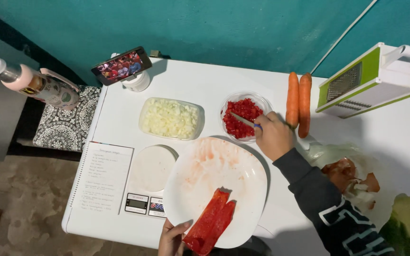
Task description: Chop a red pepper into small pieces on a white plate using a knife.
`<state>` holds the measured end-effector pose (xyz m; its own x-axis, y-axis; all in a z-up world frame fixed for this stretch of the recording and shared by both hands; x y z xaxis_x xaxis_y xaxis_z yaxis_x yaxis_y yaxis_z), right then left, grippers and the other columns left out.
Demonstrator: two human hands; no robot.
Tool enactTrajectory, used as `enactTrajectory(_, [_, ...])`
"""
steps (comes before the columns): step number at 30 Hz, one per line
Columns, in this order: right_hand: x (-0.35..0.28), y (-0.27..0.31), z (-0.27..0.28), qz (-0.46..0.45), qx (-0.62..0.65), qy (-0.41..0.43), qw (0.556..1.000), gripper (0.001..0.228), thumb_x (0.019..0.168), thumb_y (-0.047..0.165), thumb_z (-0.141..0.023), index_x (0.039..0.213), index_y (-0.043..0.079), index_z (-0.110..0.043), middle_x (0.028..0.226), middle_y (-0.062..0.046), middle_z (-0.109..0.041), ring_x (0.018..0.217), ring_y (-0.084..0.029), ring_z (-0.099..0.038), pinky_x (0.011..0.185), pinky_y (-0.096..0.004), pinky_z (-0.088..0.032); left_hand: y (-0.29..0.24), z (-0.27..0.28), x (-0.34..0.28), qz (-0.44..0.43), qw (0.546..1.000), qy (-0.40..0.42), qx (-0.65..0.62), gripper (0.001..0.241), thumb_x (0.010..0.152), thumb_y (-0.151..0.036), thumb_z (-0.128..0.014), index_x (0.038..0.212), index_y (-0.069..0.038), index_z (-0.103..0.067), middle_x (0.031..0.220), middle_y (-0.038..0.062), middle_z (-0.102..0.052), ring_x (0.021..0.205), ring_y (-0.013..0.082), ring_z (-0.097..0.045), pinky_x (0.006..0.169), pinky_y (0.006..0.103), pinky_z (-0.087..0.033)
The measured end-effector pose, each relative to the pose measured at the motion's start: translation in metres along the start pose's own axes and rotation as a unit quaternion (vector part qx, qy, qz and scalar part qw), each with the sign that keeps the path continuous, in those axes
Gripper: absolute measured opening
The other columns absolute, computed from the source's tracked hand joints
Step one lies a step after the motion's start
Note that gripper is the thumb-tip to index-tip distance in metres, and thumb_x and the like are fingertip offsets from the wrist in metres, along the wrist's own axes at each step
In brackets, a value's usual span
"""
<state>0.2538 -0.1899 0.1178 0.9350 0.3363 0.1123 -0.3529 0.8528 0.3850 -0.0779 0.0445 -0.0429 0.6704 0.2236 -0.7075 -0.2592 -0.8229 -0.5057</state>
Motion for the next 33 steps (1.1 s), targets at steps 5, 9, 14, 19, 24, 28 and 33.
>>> enactTrajectory(5, [0.000,-0.010,0.014,0.022,-0.034,-0.090,0.995,0.017,0.086,0.011,-0.074,0.103,0.010,-0.075,0.102,-0.011,-0.065,0.083,-0.033,-0.070,0.072,-0.046,-0.058,0.038,0.050,0.027,-0.001,0.999,0.016,0.030,0.069,0.081,0.008,-0.066,0.149,0.009,-0.052,0.119,0.032,-0.066,0.075,0.0345,-0.057,0.060,0.0453,-0.043])
enactTrajectory(9, [-0.004,-0.021,-0.004,0.008,-0.051,-0.078,0.996,0.018,0.084,0.011,-0.075,0.102,0.010,-0.076,0.101,-0.012,-0.066,0.082,-0.034,-0.070,0.070,-0.045,-0.058,-0.002,-0.030,-0.015,0.024,1.000,-0.007,-0.016,0.067,0.066,0.010,-0.064,0.133,0.005,-0.056,0.111,0.022,-0.072,0.103,0.0296,-0.074,0.091,0.0439,-0.064])
enactTrajectory(14, [-0.013,-0.015,-0.001,0.039,-0.020,-0.052,0.998,0.012,0.086,0.012,-0.076,0.098,0.010,-0.075,0.099,-0.010,-0.067,0.083,-0.034,-0.069,0.072,-0.046,-0.057,0.010,-0.031,-0.020,0.055,0.998,0.023,-0.011,0.066,0.068,0.012,-0.064,0.134,0.003,-0.056,0.109,0.019,-0.073,0.095,0.0251,-0.074,0.084,0.0376,-0.060])
enactTrajectory(19, [-0.021,-0.017,0.007,0.052,0.007,-0.081,0.995,0.015,0.088,0.011,-0.073,0.103,0.009,-0.073,0.102,-0.010,-0.066,0.090,-0.034,-0.068,0.075,-0.045,-0.056,0.017,-0.018,-0.013,0.044,0.998,0.036,0.003,0.063,0.072,0.015,-0.064,0.133,0.005,-0.059,0.095,0.017,-0.071,0.064,0.0153,-0.063,0.058,0.0256,-0.052])
enactTrajectory(24, [-0.045,-0.024,0.006,0.095,0.025,-0.136,0.986,0.017,0.095,0.010,-0.069,0.112,0.007,-0.068,0.108,-0.011,-0.063,0.098,-0.034,-0.066,0.080,-0.044,-0.054,0.018,-0.007,-0.012,0.039,0.997,0.069,-0.026,0.064,0.073,0.016,-0.064,0.135,0.003,-0.058,0.086,0.014,-0.069,0.047,0.0085,-0.052,0.039,0.0209,-0.039])
enactTrajectory(28, [-0.057,-0.027,-0.001,0.079,0.019,-0.130,0.988,0.017,0.096,0.012,-0.069,0.112,0.008,-0.069,0.108,-0.010,-0.063,0.097,-0.034,-0.067,0.079,-0.045,-0.054,0.019,0.003,-0.011,0.046,0.997,0.068,-0.015,0.061,0.074,0.016,-0.063,0.135,0.006,-0.057,0.087,0.015,-0.068,0.047,0.0094,-0.052,0.039,0.0220,-0.039])
enactTrajectory(33, [-0.067,-0.017,0.003,0.049,0.029,-0.147,0.988,0.018,0.096,0.013,-0.070,0.113,0.008,-0.070,0.109,-0.011,-0.064,0.095,-0.035,-0.067,0.078,-0.044,-0.054,-0.016,-0.039,-0.053,0.082,0.996,-0.020,-0.026,0.061,0.076,0.013,-0.058,0.136,0.004,-0.053,0.099,0.018,-0.071,0.069,0.0184,-0.073,0.058,0.0284,-0.059])
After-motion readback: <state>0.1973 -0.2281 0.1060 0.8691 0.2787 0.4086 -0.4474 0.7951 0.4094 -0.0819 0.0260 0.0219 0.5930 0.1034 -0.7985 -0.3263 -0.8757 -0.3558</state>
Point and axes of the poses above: each hand's wrist, its own x-axis towards the middle knuckle, its own z-axis out of the back of the hand, y = z × x, the point moved 4 cm from there along x, towards the middle knuckle
